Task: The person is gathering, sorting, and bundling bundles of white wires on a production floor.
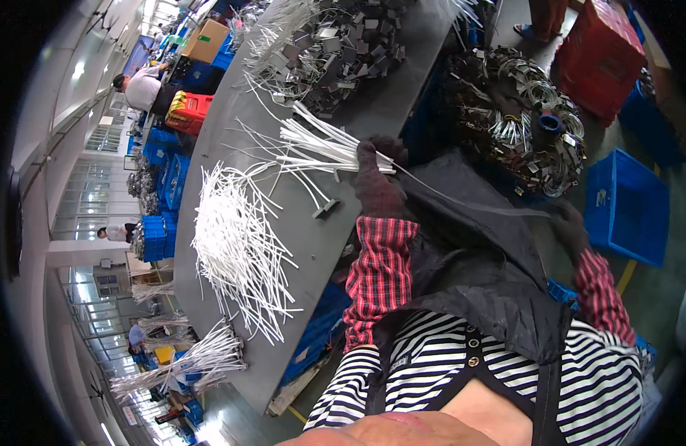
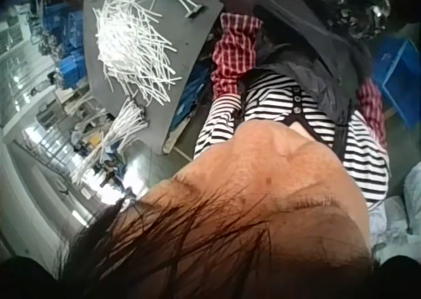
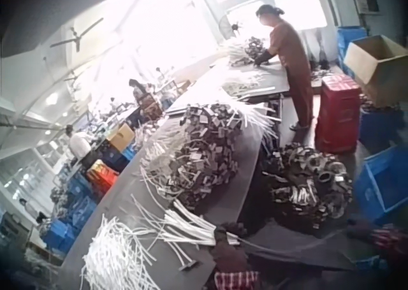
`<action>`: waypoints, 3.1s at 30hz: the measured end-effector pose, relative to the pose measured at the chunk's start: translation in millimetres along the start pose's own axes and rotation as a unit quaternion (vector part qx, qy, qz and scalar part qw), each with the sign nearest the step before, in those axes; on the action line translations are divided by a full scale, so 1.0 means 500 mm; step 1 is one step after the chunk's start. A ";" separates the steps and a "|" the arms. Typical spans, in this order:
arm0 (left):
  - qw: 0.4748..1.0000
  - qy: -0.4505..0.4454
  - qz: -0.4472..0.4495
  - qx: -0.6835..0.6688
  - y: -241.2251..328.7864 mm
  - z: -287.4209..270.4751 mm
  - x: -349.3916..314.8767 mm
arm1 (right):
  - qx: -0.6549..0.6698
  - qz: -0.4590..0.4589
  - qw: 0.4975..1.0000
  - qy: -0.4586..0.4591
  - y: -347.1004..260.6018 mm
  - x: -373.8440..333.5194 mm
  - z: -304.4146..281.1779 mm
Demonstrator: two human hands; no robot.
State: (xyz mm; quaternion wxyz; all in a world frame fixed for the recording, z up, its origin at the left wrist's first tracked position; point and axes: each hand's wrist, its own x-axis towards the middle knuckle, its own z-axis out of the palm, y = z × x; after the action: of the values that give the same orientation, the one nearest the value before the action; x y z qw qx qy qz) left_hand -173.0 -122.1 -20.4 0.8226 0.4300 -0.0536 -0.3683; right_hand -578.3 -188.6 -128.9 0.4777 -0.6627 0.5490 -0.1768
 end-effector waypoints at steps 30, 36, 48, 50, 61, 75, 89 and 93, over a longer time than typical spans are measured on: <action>0.887 -0.081 0.133 0.434 0.070 0.024 -0.011 | 0.121 -0.405 0.905 0.052 -0.547 0.130 0.312; 0.990 0.061 -0.121 -0.040 0.005 0.130 0.007 | 0.131 -0.137 0.978 -0.087 -0.300 -0.042 0.117; 0.994 0.079 -0.014 -0.071 -0.006 0.031 0.021 | -0.040 0.209 0.973 0.088 0.281 -0.192 -0.209; 0.991 0.112 0.001 -0.068 0.011 0.024 0.023 | -0.031 0.224 0.970 0.086 0.298 -0.187 -0.211; 0.997 0.072 -0.018 -0.036 -0.005 0.004 0.006 | 0.070 0.164 0.984 -0.013 0.056 -0.008 0.011; 0.870 0.214 0.164 0.413 0.150 -0.067 0.055 | -0.015 -0.463 0.885 0.050 -0.675 0.260 0.397; 0.745 -0.049 0.146 0.649 0.081 -0.005 -0.004 | 0.347 -0.281 0.854 -0.266 -0.528 0.207 0.330; 0.987 -0.037 -0.104 0.115 0.018 0.104 -0.022 | 0.144 -0.271 0.919 -0.248 -0.463 0.103 0.252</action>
State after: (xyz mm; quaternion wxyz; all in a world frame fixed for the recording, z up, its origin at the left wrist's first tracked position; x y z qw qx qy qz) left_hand -196.8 -146.5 21.1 0.7222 0.5114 -0.0809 -0.4587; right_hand -336.0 -193.0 -13.2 0.6228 -0.7325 0.1811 -0.2067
